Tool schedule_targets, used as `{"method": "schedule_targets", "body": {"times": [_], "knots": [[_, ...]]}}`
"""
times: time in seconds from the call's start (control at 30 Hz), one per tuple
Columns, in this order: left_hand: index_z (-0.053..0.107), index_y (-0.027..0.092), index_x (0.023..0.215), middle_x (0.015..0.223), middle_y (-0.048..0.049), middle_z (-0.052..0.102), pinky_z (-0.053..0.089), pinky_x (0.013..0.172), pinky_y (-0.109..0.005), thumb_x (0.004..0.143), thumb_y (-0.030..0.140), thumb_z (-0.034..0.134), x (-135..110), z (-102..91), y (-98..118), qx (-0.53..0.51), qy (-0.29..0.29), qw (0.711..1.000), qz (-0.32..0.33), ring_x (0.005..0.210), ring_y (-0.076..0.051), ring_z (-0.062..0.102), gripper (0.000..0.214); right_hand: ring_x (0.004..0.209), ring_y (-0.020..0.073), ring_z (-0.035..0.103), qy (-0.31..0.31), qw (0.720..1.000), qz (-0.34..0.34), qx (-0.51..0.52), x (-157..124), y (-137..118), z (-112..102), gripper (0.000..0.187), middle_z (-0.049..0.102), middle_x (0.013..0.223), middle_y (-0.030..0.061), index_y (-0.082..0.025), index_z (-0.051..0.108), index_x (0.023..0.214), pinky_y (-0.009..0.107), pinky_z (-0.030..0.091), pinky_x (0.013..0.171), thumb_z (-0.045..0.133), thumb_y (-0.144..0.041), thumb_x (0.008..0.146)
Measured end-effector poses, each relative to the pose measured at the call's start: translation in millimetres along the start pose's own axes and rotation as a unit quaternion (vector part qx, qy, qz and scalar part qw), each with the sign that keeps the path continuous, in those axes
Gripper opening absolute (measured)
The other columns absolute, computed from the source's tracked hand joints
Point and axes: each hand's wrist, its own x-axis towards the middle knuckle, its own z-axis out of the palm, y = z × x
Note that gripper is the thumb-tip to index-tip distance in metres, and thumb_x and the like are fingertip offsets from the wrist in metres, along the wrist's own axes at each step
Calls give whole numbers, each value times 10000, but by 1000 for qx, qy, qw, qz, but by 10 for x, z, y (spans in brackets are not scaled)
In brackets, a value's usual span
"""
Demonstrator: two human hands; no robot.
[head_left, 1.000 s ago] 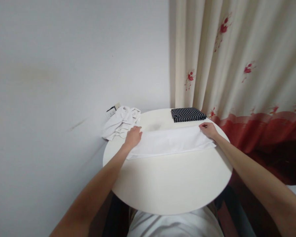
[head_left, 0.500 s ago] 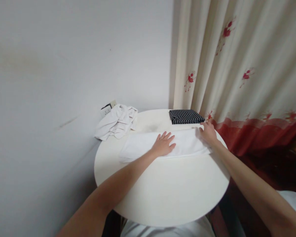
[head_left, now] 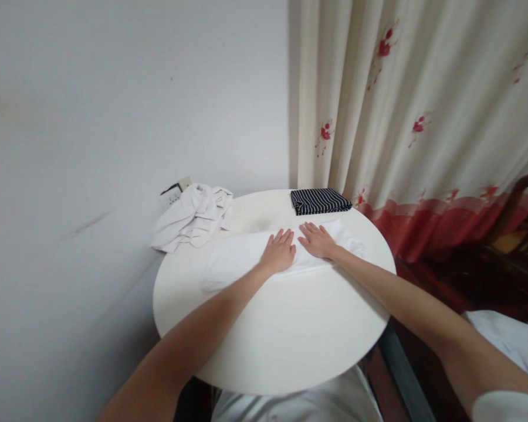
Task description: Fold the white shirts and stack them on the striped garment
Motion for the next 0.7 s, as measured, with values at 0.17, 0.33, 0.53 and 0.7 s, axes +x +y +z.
{"method": "schedule_targets", "body": {"times": [0.17,0.33,0.53,0.7], "knots": [[300,182,1575,1660,-25,235,189,1232,-542,1007,416,264,-12,-15,-4,0,-18,1000,-5,1536,-272,171,615,1497,309,260,18,990,141,-21,-7,636,-134,588,345,1615,117,-224,402,1530,604,183,1175,258,-495,1029],[307,211,1570,1661,-25,241,180,1232,-539,1010,422,262,-16,-18,-1,-1,-16,1000,-8,1538,-274,163,601,1486,388,240,132,960,243,-52,-50,597,-165,626,305,1581,296,-17,285,1551,672,160,1139,217,-356,1029],[299,185,1573,1656,-32,258,183,1232,-537,1012,421,249,-32,11,31,2,-6,1000,-7,1537,-269,166,610,1517,285,207,78,996,30,-35,-22,-117,24,578,265,1641,154,-125,330,1553,545,222,1179,266,-341,1020],[243,170,1590,1670,-56,208,183,1236,-501,1020,479,225,-58,4,-6,-9,-9,1000,-13,1541,-265,152,649,1510,288,234,26,999,0,-26,-35,-214,111,591,292,1634,144,-143,340,1554,546,209,1184,280,-398,1024]]}}
